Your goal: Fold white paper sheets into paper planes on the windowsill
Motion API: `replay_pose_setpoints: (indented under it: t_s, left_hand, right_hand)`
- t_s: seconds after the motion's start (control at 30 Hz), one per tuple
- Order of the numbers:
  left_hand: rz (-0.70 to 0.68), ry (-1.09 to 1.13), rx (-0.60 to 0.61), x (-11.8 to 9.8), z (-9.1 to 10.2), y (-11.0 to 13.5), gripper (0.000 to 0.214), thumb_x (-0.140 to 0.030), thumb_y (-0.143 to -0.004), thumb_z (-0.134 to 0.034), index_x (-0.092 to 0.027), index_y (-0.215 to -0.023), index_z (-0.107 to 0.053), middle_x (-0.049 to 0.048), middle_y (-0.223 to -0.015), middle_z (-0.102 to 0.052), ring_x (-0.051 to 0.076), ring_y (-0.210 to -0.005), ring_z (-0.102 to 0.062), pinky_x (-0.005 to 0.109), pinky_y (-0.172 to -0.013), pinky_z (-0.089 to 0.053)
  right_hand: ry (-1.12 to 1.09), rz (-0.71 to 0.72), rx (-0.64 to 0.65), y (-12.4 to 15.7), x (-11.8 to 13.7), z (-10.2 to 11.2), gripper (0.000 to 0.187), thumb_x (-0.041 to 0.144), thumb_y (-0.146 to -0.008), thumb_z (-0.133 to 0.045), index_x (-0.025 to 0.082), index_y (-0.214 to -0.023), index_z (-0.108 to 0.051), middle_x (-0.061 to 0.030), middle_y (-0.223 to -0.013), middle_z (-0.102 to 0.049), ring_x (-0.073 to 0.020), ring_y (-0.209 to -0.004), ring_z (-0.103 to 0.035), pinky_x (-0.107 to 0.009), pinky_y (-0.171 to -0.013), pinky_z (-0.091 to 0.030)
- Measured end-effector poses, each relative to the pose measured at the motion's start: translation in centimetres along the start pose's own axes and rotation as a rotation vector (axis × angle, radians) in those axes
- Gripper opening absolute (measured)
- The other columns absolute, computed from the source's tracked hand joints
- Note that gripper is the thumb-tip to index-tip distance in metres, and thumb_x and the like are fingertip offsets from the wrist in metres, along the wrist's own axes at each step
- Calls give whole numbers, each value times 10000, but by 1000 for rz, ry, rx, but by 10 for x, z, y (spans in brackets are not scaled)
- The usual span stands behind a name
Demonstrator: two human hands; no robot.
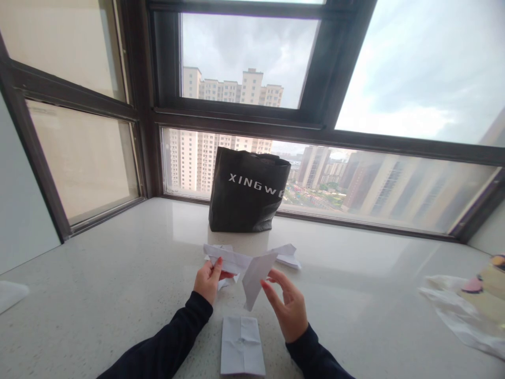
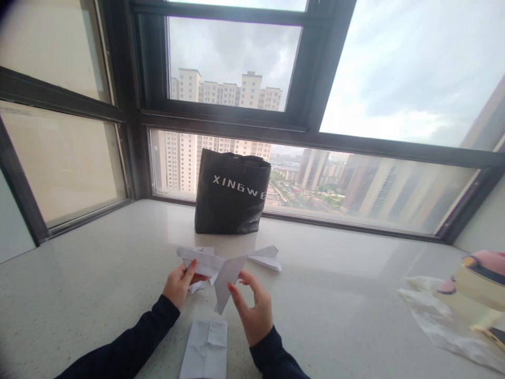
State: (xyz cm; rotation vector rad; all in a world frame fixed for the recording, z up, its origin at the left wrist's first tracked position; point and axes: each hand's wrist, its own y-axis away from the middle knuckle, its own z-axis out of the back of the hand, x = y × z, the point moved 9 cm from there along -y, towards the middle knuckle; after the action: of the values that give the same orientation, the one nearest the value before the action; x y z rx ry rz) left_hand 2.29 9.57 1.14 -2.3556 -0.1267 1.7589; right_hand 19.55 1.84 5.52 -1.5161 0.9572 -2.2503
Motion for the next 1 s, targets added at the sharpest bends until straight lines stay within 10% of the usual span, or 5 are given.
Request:
replay_pose_setpoints:
  t_s: [0.17, 0.37, 0.57, 1.0]
  left_hand:
    - [-20, -94, 123, 1, -15, 7, 288, -433, -706, -515, -152, -645, -517, 21, -545, -622, 191, -528, -614, 300, -565, -492]
    - [-63, -197, 271, -3, -33, 20, 287, -411, -724, -512, -138, -647, -557, 27, -543, -617, 167, -531, -594, 248, -546, -450]
    - [-67, -177, 455, -2, -51, 31, 357, -474, -726, -478, -126, -749, -554, 38, -643, -623, 177, -558, -604, 259, -534, -468]
    - [-39, -162, 509, 5, -55, 34, 399, -503, -762, -389, -138, -807, -544, 68, -726, -643, 205, -642, -625, 307, -626, -501]
  right_hand:
    - [-93, -43, -77, 1, -9, 6, 201, 257, -788, -473, 184, -970, -515, -82, -943, -560, -183, -756, -576, -265, -529, -515]
    - [115, 257, 38, 7, 31, -5, 242, 183, -827, -383, 206, -1018, -531, -78, -966, -564, -188, -864, -529, -295, -694, -470]
    - [250, 200, 80, 3, 21, -12, 451, 176, -831, -364, 196, -1270, -264, -65, -864, -572, -138, -615, -504, -254, -564, -466]
    - [511, 357, 58, 5, 37, -8, 396, 152, -840, -332, 241, -1225, -361, -55, -932, -565, -188, -749, -476, -328, -671, -353]
